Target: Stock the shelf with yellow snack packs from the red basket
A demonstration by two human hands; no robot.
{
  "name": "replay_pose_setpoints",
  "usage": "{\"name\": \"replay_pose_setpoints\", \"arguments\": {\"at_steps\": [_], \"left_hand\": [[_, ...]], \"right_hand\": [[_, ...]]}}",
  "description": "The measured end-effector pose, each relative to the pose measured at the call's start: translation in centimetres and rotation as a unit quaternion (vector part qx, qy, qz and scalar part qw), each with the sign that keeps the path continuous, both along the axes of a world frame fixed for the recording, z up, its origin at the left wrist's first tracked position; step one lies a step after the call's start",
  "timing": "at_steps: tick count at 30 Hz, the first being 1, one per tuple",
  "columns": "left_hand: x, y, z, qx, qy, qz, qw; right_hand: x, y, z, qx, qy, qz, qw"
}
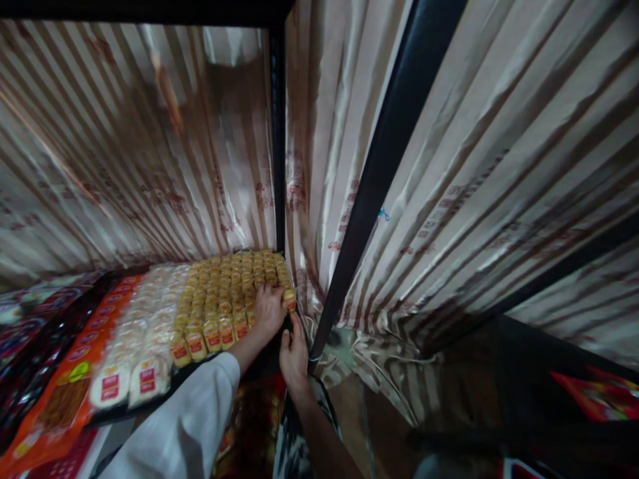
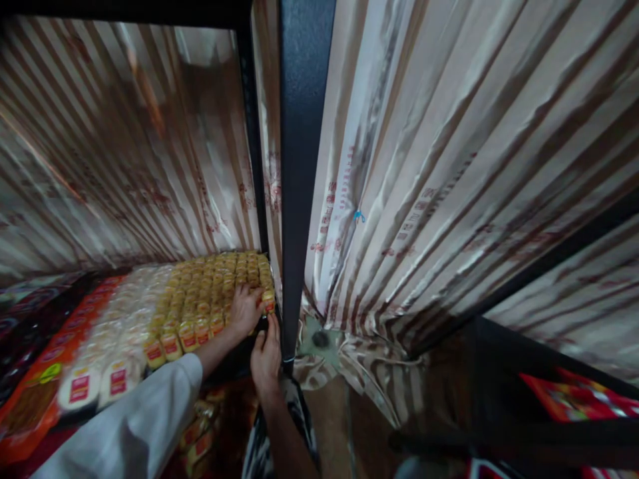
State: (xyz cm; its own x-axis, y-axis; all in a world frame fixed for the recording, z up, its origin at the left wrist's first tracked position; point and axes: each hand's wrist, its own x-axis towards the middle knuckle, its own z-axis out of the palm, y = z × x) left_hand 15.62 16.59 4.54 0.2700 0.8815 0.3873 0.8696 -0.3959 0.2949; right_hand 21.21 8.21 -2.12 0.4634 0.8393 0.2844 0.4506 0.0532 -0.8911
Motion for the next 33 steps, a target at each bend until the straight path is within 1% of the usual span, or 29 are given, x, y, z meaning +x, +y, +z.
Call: {"name": "replay_pose_setpoints", "arguments": {"at_steps": [5, 10, 13, 20, 25, 30, 33], "left_hand": [[0.4, 0.1, -0.6, -0.012, -0.012, 0.023, 1.0], [0.8, 0.1, -1.0, -0.027, 0.002, 0.052, 0.998], [0.9, 0.1, -1.2, -0.013, 0.005, 0.042, 0.999], [0.9, 0.2, -1.0, 0.001, 0.009, 0.021, 1.0], [0.8, 0.4, -0.8, 0.002, 0.003, 0.015, 1.0], [0.9, 0.5, -1.0, 0.005, 0.001, 0.018, 1.0], [0.8, 0.5, -1.1, 0.002, 0.004, 0.017, 1.0]], "right_hand": [[0.1, 1.4, -0.3, -0.002, -0.016, -0.005, 1.0], [0.2, 2.3, -0.8, 0.014, -0.02, 0.002, 1.0], [0.4, 2.6, -1.2, 0.027, -0.017, 0.005, 0.999], [0.5, 2.9, -2.0, 0.029, -0.038, -0.001, 0.999], [0.5, 3.0, -1.9, 0.031, -0.064, -0.007, 0.997], [0.3, 3.1, -1.6, 0.006, -0.083, -0.009, 0.996], [0.2, 3.0, -1.5, 0.004, -0.088, -0.007, 0.996]]}}
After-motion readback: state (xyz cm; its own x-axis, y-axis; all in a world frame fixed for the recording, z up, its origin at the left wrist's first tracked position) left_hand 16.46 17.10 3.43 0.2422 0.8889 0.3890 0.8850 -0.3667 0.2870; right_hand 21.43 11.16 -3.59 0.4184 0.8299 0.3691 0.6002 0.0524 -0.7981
